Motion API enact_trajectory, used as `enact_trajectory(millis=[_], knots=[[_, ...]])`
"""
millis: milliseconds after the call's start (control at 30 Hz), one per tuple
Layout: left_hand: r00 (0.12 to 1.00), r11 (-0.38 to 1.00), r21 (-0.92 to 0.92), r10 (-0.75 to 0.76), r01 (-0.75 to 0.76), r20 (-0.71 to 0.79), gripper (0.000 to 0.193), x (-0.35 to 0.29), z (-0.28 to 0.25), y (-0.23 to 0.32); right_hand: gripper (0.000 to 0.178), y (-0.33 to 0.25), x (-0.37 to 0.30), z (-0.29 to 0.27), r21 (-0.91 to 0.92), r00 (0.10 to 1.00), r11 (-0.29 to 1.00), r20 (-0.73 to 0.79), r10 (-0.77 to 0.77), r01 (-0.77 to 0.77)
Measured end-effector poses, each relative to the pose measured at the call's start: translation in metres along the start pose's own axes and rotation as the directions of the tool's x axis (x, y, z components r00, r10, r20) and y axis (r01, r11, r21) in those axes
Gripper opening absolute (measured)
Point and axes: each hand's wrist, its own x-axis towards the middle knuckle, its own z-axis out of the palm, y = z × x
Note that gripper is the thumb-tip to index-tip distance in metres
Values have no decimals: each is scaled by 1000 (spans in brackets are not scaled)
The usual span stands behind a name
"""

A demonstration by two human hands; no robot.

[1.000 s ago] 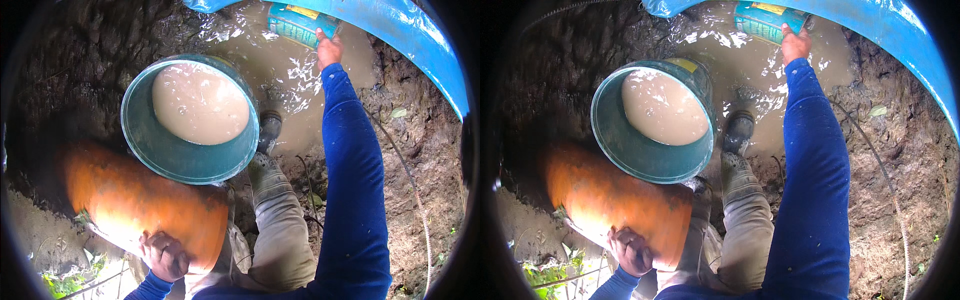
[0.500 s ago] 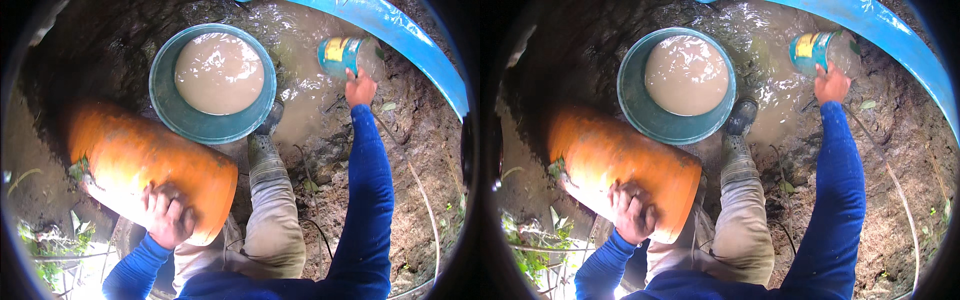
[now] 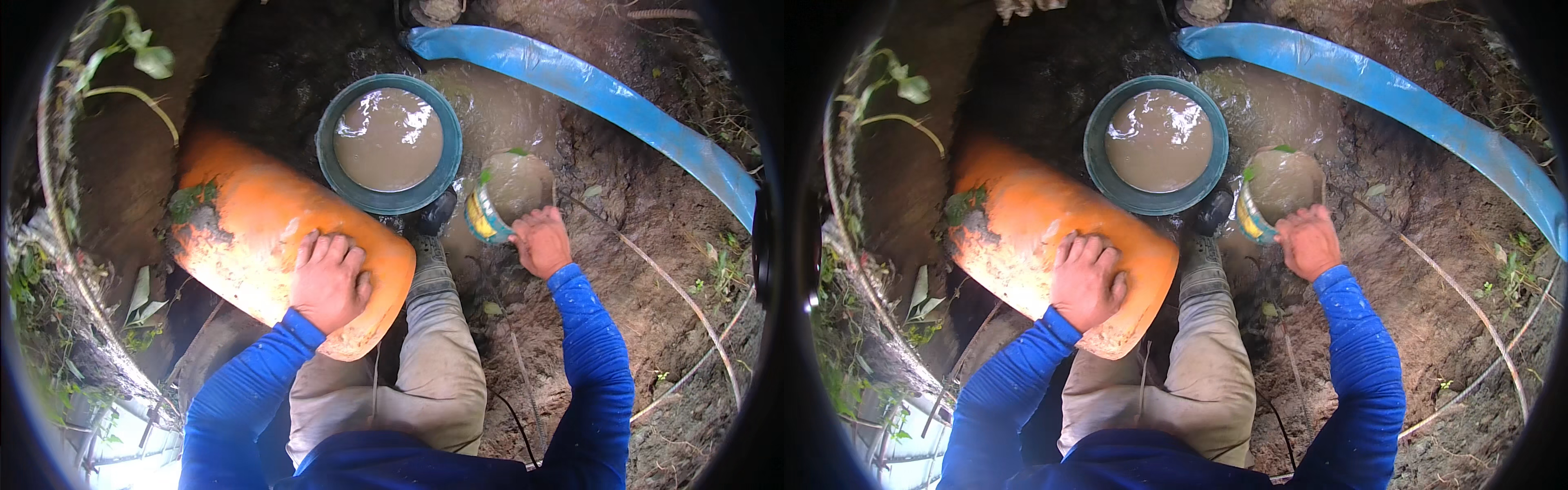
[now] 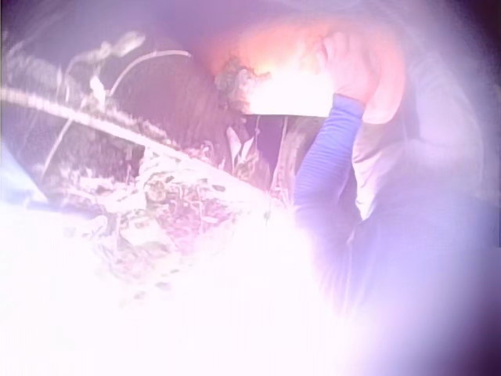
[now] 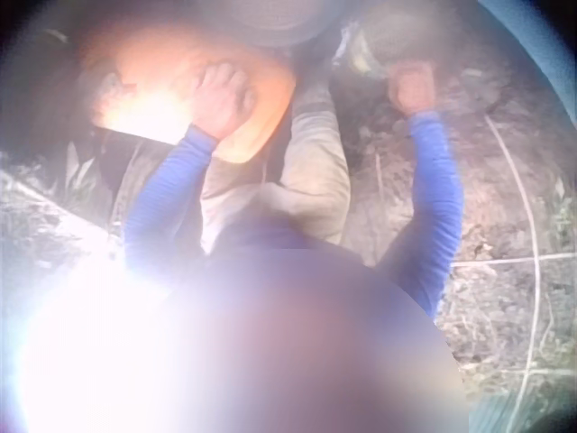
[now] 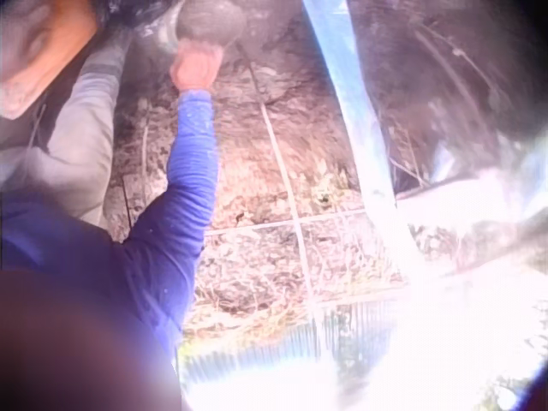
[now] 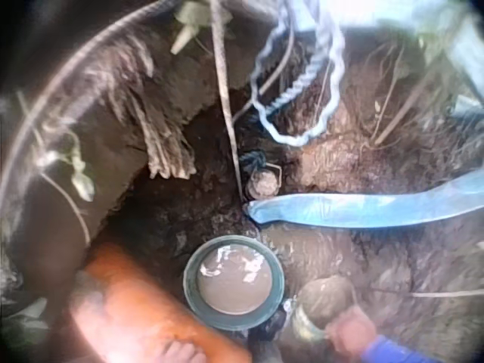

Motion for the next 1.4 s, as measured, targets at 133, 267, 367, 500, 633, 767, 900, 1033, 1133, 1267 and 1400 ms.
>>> enact_trajectory(millis=[133, 267, 367, 500, 633, 767, 900, 1033, 1133, 1267, 1400], knots=[[999, 1000, -15, 14, -14, -34, 33, -2, 1, -2, 11, -41, 21, -31, 71, 987, 990, 98, -125, 119], [997, 1000, -22, 18, -20, -73, 34, -4, 5, -5, 17, -62, 44, -46, 160, 965, 964, 126, -231, 210], [997, 1000, -14, 13, -14, -82, 35, -4, 6, -5, 21, -82, 63, -65, 133, 935, 971, 269, -230, 201], [998, 1000, -15, 7, -8, -63, 35, -6, 5, -5, 25, -92, 73, -75, 123, 908, 975, 359, -215, 183], [998, 1000, -20, 9, -11, -65, 35, -7, 7, -7, 25, -104, 84, -91, 146, 898, 977, 390, -203, 157], [996, 1000, -21, 19, -21, -84, 35, -7, 8, -6, 26, -111, 96, -112, 153, 864, 974, 453, -219, 166], [997, 1000, -24, 17, -19, -77, 36, -6, 8, -6, 28, -111, 107, -124, 207, 862, 963, 440, -251, 174], [996, 999, -35, 18, -21, -83, 35, -7, 9, -6, 33, -111, 121, -136, 280, 835, 952, 489, -254, 125], [999, 999, -36, 5, -7, -51, 36, -7, 5, -6, 40, -108, 128, -142, 375, 839, 920, 459, -293, 116], [1000, 999, -36, -5, 4, -14, 36, -6, 4, -5, 41, -104, 142, -155, 488, 786, 871, 515, -343, 59], [1000, 1000, -24, -2, 2, -30, 36, -5, 4, -5, 45, -98, 153, -158, 586, 768, 810, 504, -395, 32]])
